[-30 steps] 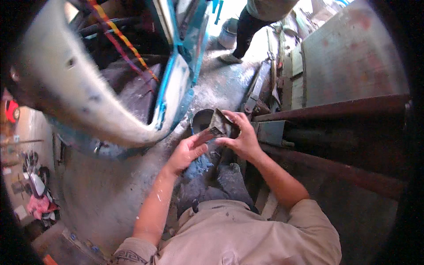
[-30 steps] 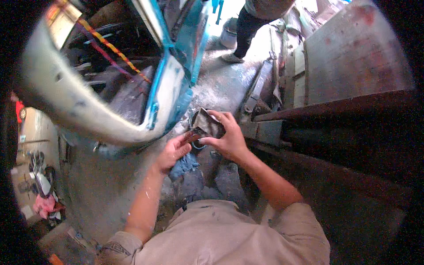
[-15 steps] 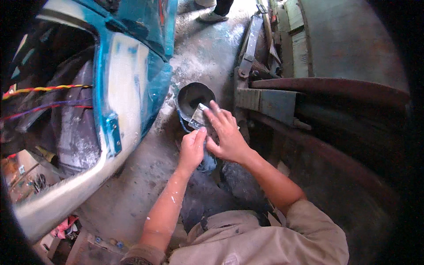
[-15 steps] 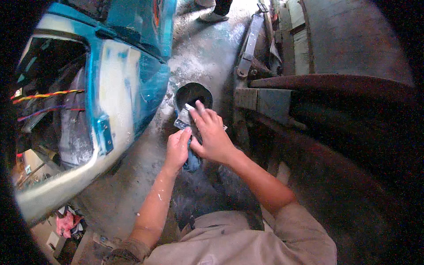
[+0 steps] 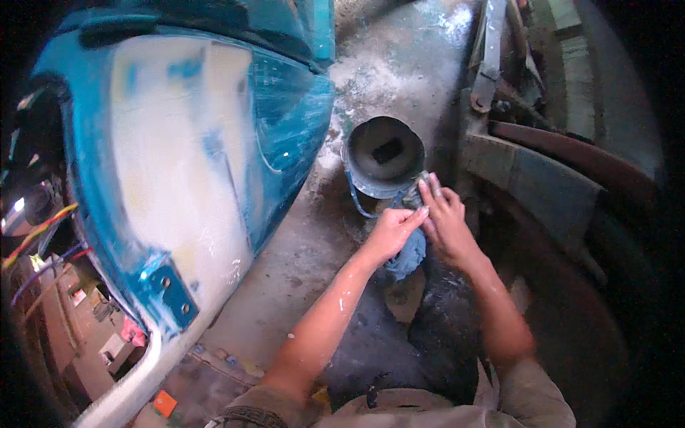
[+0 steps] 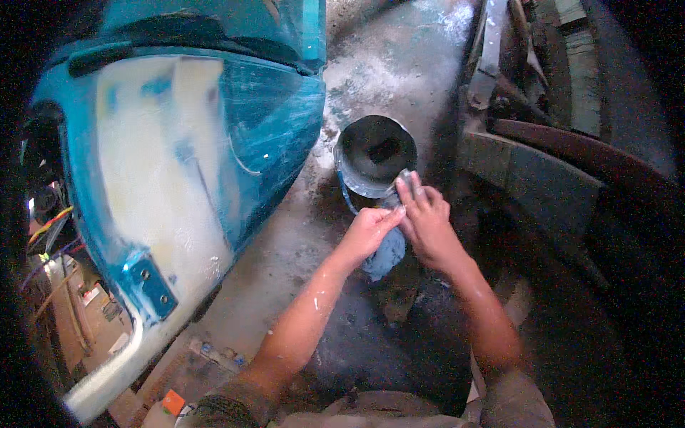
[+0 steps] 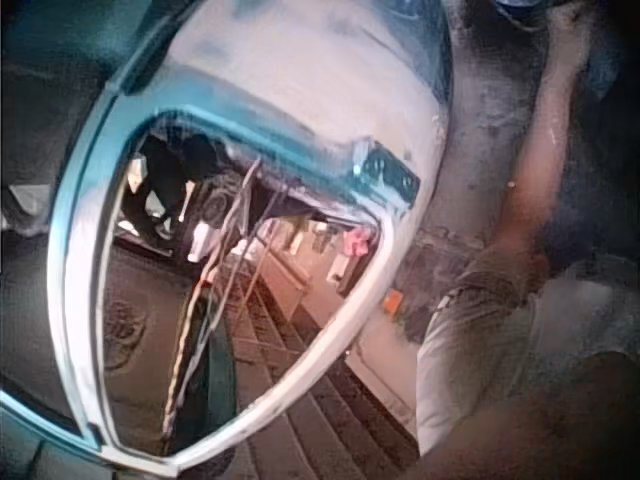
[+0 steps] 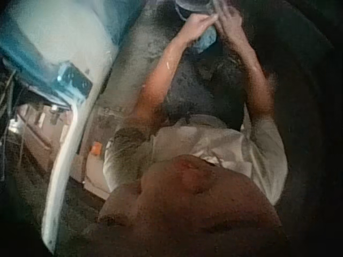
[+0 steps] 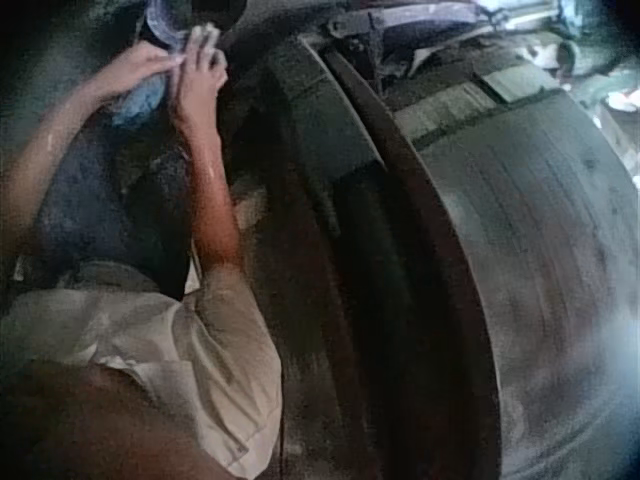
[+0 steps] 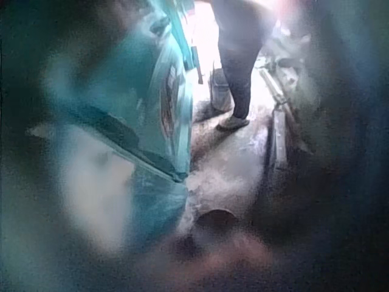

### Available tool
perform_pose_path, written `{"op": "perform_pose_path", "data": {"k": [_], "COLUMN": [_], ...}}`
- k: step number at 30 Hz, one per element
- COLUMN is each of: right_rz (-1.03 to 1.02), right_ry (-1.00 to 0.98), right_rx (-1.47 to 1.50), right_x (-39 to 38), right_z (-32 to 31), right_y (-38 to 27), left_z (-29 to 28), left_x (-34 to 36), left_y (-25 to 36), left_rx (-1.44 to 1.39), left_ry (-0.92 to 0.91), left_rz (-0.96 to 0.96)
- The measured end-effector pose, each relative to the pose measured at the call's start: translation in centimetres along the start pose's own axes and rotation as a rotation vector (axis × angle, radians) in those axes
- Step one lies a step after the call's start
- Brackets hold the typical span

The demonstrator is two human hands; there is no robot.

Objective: The person sands the inner frame of a car door using a sanding block and a cloth. They repeatedly rub the surface, dip the block into a bucket of water, and wipe the area to remove dust. Another person is visible working on the vehicle in the background.

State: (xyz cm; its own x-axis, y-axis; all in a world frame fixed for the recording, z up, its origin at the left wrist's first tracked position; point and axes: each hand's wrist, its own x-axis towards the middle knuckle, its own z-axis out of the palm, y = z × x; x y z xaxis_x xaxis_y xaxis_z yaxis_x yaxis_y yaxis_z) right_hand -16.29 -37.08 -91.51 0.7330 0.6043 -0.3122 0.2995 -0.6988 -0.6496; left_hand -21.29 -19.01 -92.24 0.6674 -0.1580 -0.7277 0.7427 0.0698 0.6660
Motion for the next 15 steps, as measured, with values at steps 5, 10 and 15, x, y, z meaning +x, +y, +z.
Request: {"op": "perform_pose_path", "data": {"k": [5,10,15], "right_rz": [0.148,0.423,0.643], "right_ry": [0.103,0.075,0.190], "right_rx": [0.316,0.748,1.447], "right_x": [1.8,2.2,0.7], "right_z": [1.3,3.5,4.7], "right_y": [6.3,12.0,15.4], "left_z": [-3.9,-9.3,-9.8], "left_x": [8.4,20.0,31.4], "left_y": [-4.8,-14.2,-24.3], "left_rx": [-0.104,0.357,0.829], "left_ry": [0.149,0.343,0.373], "left_rz": [-0.009,-0.098,-0.150]}}
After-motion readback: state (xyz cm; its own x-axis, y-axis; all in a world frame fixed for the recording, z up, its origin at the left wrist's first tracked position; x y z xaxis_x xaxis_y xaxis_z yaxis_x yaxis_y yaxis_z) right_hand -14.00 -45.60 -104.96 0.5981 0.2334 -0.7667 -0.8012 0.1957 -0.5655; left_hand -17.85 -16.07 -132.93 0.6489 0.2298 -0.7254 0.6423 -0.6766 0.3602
